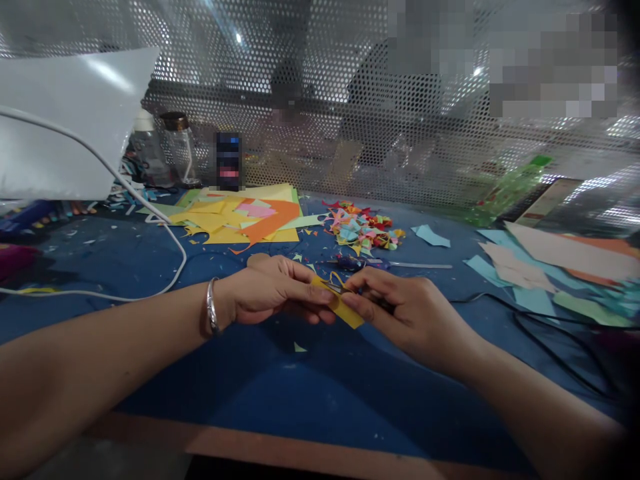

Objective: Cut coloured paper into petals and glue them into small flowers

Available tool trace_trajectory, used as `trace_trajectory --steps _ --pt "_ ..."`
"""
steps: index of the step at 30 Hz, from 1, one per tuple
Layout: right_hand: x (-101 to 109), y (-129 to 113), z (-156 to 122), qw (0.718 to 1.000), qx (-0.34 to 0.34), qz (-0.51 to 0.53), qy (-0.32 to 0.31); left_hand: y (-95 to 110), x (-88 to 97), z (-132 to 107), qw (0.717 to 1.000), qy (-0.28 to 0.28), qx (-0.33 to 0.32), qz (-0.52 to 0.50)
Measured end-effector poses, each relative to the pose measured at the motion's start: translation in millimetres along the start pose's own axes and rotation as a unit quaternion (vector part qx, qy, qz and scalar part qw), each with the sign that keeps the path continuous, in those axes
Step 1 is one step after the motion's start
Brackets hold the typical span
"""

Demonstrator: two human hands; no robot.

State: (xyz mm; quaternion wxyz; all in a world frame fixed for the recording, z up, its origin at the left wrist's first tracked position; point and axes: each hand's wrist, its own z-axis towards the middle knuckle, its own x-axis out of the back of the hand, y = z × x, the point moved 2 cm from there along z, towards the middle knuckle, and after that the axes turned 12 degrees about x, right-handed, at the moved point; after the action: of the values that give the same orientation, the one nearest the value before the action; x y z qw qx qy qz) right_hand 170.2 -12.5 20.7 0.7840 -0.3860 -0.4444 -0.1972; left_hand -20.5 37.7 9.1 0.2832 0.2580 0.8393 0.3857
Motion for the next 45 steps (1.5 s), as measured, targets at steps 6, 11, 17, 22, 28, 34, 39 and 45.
trace_trajectory --steps 6,11,17,22,28,34,39,45 --pt "-0.2 -2.2 0.5 1.000 -0.002 -0.004 -0.002 -1.3 1.3 1.6 1.000 -0.007 -0.003 0.010" --pt "-1.3 -2.7 0.9 1.000 -0.003 0.004 -0.006 -2.1 0.6 1.8 1.000 0.000 -0.001 0.020" --pt "-1.1 -2.9 1.4 1.000 0.001 0.002 -0.007 -2.5 1.8 3.1 1.000 0.000 -0.002 0.028" --pt "-3.3 0.0 -1.2 1.000 0.003 0.008 -0.010 -3.0 2.5 4.5 0.999 -0.006 -0.002 0.032" --pt "-3.4 -0.9 1.1 1.000 0.012 -0.001 -0.003 -3.3 2.1 5.1 0.999 -0.017 0.003 0.038" --pt "-4.8 -0.8 1.1 1.000 0.010 -0.001 -0.001 -3.9 2.2 5.8 0.999 -0.019 -0.001 0.041" --pt "-5.8 0.4 0.8 1.000 0.014 0.001 0.000 -4.2 2.5 5.8 0.999 -0.013 0.012 0.042" --pt "-6.4 -0.4 0.9 1.000 0.006 0.024 -0.012 -4.8 5.1 7.0 0.999 -0.013 0.015 0.039"
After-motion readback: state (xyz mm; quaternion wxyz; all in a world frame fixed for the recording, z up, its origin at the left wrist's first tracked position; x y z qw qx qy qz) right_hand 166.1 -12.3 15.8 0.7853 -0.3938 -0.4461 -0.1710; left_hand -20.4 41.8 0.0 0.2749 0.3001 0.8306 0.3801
